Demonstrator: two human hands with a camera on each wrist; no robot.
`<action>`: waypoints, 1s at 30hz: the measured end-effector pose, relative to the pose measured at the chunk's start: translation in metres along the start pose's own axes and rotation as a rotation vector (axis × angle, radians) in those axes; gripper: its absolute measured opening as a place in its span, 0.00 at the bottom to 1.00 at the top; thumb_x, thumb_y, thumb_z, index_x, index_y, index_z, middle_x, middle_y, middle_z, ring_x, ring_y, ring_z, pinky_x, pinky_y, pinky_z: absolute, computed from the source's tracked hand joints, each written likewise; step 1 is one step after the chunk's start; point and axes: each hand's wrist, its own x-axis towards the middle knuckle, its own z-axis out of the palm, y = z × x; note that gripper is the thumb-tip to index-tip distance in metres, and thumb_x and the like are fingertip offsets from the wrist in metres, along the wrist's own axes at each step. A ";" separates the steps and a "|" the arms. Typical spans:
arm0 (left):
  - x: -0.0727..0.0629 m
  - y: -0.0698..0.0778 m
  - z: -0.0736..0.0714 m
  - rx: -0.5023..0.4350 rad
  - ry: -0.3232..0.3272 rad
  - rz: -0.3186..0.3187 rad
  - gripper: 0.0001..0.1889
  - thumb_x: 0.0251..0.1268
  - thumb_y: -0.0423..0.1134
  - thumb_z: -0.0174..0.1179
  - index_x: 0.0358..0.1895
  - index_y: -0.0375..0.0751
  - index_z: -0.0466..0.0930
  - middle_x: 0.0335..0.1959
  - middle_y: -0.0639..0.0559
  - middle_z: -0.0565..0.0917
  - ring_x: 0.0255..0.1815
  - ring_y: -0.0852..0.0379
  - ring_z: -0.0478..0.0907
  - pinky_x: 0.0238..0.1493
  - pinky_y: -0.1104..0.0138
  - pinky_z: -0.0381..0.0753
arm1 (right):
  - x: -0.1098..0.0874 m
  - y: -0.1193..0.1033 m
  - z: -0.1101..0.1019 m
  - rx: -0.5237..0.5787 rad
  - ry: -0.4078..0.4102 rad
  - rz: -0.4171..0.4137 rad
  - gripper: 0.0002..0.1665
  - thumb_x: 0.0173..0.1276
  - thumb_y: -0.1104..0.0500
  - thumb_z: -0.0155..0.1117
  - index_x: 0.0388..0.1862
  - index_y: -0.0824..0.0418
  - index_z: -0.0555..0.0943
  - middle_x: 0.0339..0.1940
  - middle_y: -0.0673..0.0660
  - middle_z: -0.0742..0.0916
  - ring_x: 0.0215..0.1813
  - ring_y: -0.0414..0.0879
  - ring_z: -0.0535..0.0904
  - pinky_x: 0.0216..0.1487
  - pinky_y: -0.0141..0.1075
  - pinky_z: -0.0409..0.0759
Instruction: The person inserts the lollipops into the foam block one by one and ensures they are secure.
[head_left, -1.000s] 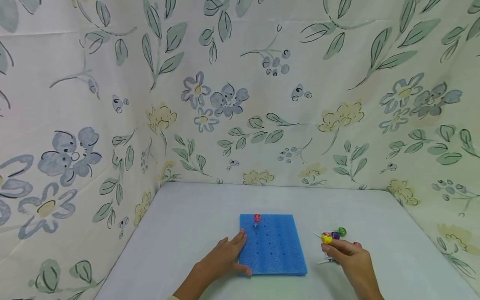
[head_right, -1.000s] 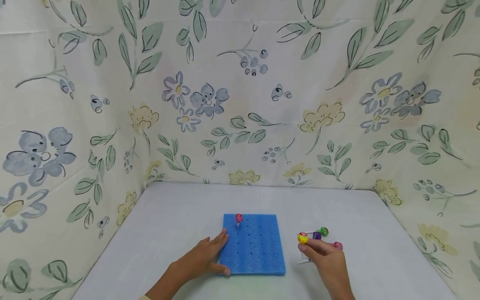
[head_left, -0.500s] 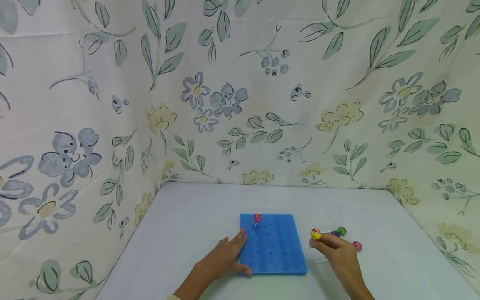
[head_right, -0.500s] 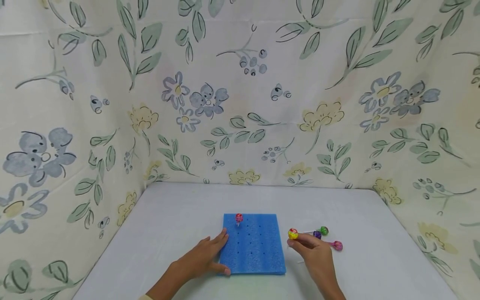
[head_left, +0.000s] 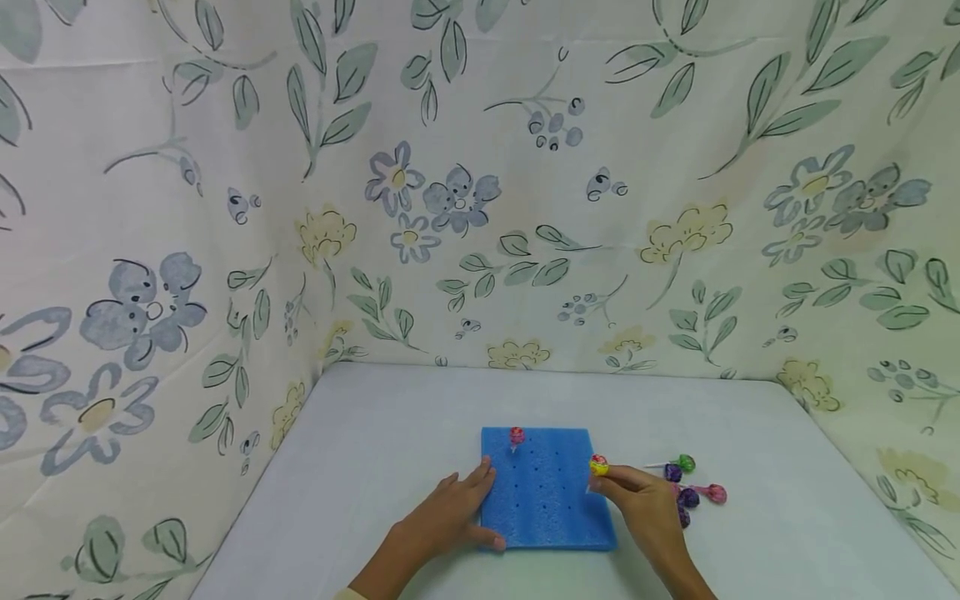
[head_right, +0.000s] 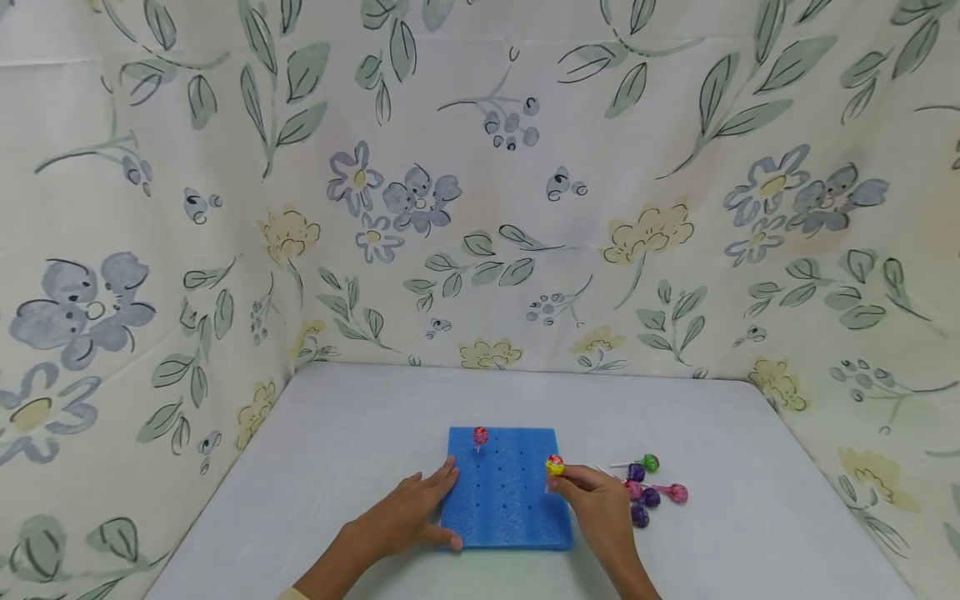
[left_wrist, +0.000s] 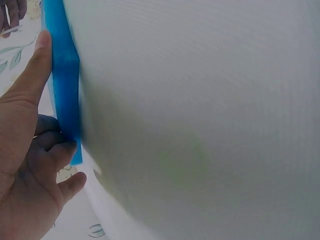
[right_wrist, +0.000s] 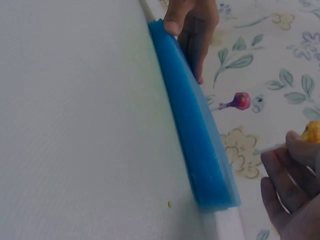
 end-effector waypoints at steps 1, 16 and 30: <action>0.000 0.000 0.000 -0.002 -0.002 -0.002 0.57 0.58 0.67 0.72 0.82 0.34 0.61 0.85 0.40 0.60 0.83 0.43 0.63 0.80 0.42 0.65 | 0.000 0.000 0.002 0.004 0.001 -0.005 0.11 0.70 0.57 0.76 0.48 0.59 0.93 0.45 0.52 0.95 0.47 0.40 0.90 0.54 0.31 0.87; 0.000 0.001 -0.001 0.010 -0.002 -0.005 0.56 0.58 0.67 0.72 0.82 0.34 0.62 0.85 0.40 0.61 0.83 0.43 0.64 0.80 0.42 0.65 | 0.005 -0.003 0.034 0.035 0.034 -0.031 0.09 0.66 0.58 0.79 0.43 0.60 0.94 0.39 0.52 0.95 0.42 0.38 0.91 0.49 0.24 0.82; 0.002 0.001 0.000 0.018 -0.015 -0.025 0.56 0.58 0.68 0.71 0.82 0.36 0.63 0.85 0.42 0.62 0.83 0.44 0.64 0.80 0.43 0.64 | 0.008 -0.011 0.060 0.032 0.033 -0.055 0.10 0.66 0.56 0.80 0.42 0.59 0.94 0.39 0.53 0.95 0.47 0.44 0.91 0.52 0.26 0.84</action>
